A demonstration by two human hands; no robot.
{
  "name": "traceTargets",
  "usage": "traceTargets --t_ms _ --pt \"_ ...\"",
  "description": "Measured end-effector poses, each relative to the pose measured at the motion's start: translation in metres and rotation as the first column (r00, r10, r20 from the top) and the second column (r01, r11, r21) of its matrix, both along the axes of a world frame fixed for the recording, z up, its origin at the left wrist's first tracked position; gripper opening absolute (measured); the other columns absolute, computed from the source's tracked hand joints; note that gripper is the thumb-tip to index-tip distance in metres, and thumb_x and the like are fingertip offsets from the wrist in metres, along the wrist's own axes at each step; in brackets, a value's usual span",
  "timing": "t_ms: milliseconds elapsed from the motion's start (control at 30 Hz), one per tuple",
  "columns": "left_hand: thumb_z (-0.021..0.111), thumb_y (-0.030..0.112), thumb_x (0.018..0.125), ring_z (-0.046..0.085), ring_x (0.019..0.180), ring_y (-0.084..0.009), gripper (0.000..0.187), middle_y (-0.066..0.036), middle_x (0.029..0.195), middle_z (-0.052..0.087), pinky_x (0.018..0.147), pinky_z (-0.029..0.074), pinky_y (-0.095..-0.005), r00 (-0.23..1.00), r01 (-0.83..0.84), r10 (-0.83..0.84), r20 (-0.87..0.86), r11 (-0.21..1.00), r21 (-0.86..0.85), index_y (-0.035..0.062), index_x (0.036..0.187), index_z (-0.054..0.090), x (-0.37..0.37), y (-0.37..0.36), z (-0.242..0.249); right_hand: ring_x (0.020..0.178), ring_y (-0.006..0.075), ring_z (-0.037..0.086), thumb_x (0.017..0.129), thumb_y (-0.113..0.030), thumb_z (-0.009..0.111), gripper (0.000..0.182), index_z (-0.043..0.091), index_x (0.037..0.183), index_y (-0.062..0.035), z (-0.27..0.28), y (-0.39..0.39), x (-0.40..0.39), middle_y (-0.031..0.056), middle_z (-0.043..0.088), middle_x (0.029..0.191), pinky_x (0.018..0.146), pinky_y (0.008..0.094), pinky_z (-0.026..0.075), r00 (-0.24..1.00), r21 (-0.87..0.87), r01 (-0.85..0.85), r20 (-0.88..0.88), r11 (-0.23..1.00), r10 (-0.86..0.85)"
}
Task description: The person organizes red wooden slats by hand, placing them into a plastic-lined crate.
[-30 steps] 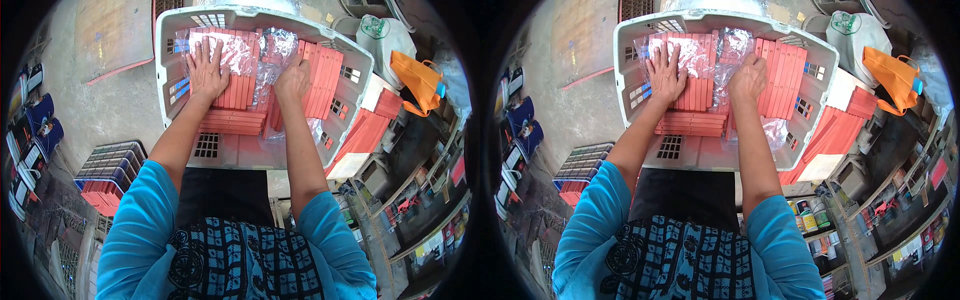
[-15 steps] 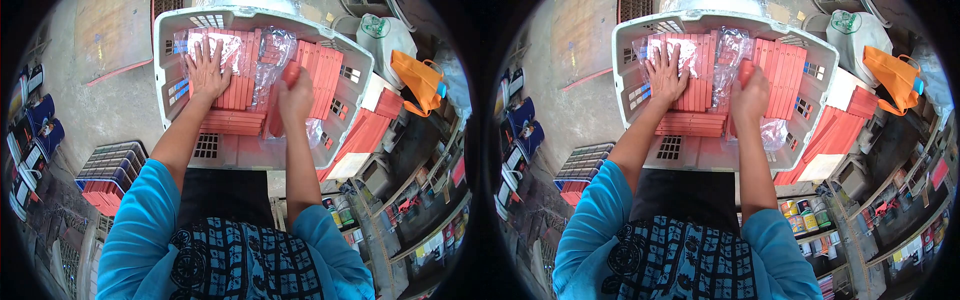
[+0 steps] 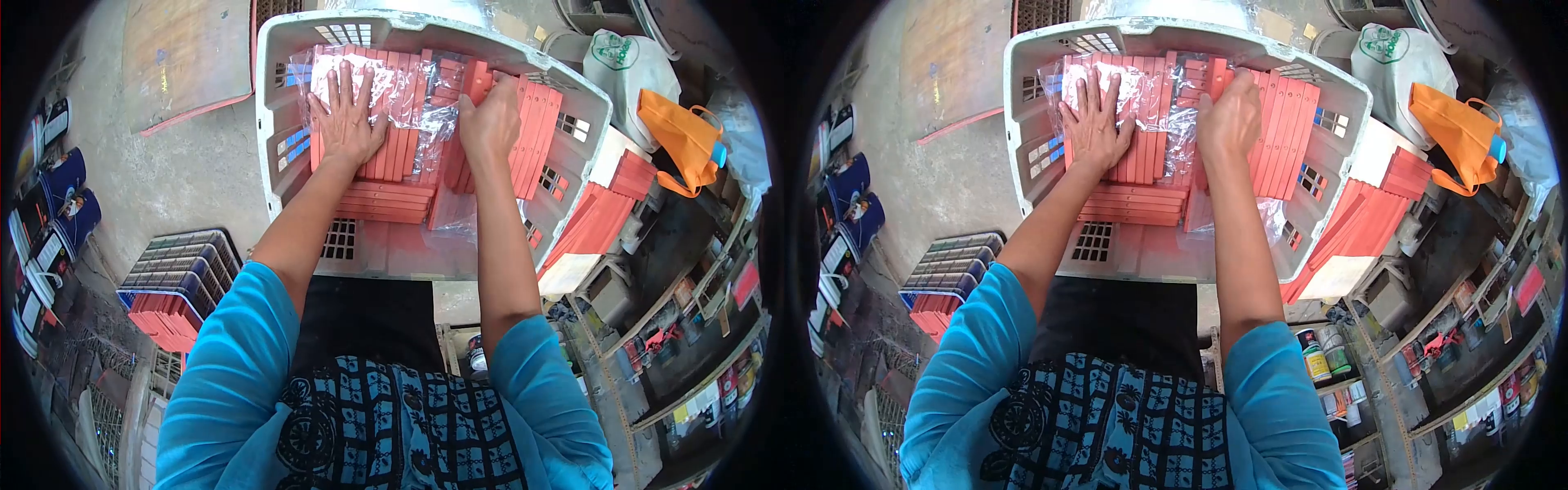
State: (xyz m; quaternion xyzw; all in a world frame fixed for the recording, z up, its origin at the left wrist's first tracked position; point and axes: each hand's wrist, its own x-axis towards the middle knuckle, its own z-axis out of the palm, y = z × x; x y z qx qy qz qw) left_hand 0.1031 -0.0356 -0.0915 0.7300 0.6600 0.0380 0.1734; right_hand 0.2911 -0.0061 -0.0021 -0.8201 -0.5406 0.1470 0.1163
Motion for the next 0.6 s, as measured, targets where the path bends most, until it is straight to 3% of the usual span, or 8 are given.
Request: traceTargets --t_ms 100,200,300,400,433,467,533,600 --pt "0.049 0.045 0.085 0.007 0.141 -0.0393 0.071 -0.017 0.154 0.008 0.105 0.004 -0.0675 1.000 0.006 -0.006 0.029 1.000 -0.010 0.0227 0.147 0.023 -0.002 -0.003 0.000 0.097 0.0379 0.058 0.072 -0.013 0.075 0.046 0.051 0.110 -0.0028 -0.022 0.014 0.002 0.0186 0.058 0.104 0.081 0.0462 0.049 0.998 -0.125 0.043 0.056 0.991 -0.036" --pt "0.049 0.045 0.085 0.007 0.141 -0.0390 0.071 -0.017 0.154 0.008 0.106 0.004 -0.0665 0.999 0.001 -0.001 0.046 1.000 -0.004 0.0227 0.147 0.023 -0.002 -0.003 0.001 0.095 0.0385 0.058 0.073 -0.013 0.074 0.045 0.050 0.110 -0.0020 -0.033 0.009 0.002 0.0180 0.057 0.104 0.079 0.0468 0.049 0.990 -0.049 -0.019 0.138 0.999 0.026" --pt "0.049 0.044 0.085 0.007 0.141 -0.0387 0.071 -0.017 0.154 0.008 0.107 0.004 -0.0650 0.998 0.002 -0.001 0.063 1.000 -0.009 0.0226 0.147 0.023 -0.003 -0.002 0.002 0.092 0.0377 0.059 0.078 -0.015 0.069 0.035 0.053 0.106 -0.0025 -0.037 -0.001 0.009 0.0193 0.057 0.101 0.077 0.0447 0.049 0.971 0.249 -0.141 0.223 0.958 0.085" --pt "0.049 0.044 0.086 0.009 0.141 -0.0371 0.071 -0.014 0.155 0.008 0.107 0.006 -0.0639 0.998 0.008 -0.008 0.059 1.000 0.002 0.0230 0.148 0.021 -0.006 -0.004 0.002 0.088 0.0373 0.060 0.081 -0.017 0.063 0.026 0.056 0.101 -0.0022 -0.010 -0.037 0.009 0.0218 0.058 0.098 0.074 0.0434 0.049 0.987 0.022 -0.159 0.025 0.987 0.159" --pt "0.049 0.043 0.086 0.009 0.141 -0.0373 0.071 -0.015 0.154 0.009 0.108 0.006 -0.0633 0.998 0.013 -0.014 0.064 1.000 0.004 0.0228 0.148 0.021 -0.007 -0.003 0.003 0.086 0.0373 0.060 0.082 -0.016 0.061 0.023 0.057 0.098 -0.0015 0.002 -0.053 0.007 0.0226 0.059 0.097 0.073 0.0437 0.050 0.981 -0.167 -0.182 -0.098 0.969 0.168" --pt "0.049 0.043 0.086 0.010 0.141 -0.0374 0.070 -0.015 0.154 0.009 0.108 0.006 -0.0627 0.998 0.019 -0.019 0.067 1.000 0.003 0.0226 0.148 0.021 -0.008 -0.004 0.004 0.084 0.0374 0.061 0.082 -0.016 0.058 0.020 0.058 0.096 -0.0008 0.013 -0.069 0.005 0.0235 0.060 0.096 0.072 0.0440 0.050 0.964 -0.347 -0.221 -0.220 0.912 0.150" --pt "0.049 0.042 0.086 0.010 0.141 -0.0376 0.070 -0.015 0.154 0.010 0.109 0.007 -0.0616 0.998 0.026 -0.026 0.066 1.000 -0.001 0.0224 0.148 0.022 -0.011 -0.004 0.006 0.084 0.0370 0.062 0.080 -0.012 0.058 0.023 0.059 0.098 0.0008 0.024 -0.096 0.001 0.0229 0.062 0.097 0.072 0.0455 0.050 0.937 -0.650 -0.336 -0.303 0.682 0.173" --pt "0.049 0.042 0.086 0.010 0.141 -0.0379 0.070 -0.016 0.154 0.011 0.109 0.007 -0.0605 0.998 0.033 -0.033 0.062 0.999 -0.004 0.0222 0.148 0.022 -0.012 -0.004 0.007 0.086 0.0374 0.062 0.080 -0.011 0.057 0.026 0.059 0.103 0.0013 0.010 -0.133 0.004 0.0229 0.062 0.096 0.074 0.0455 0.050 0.926 -0.448 -0.348 -0.299 0.823 0.229"
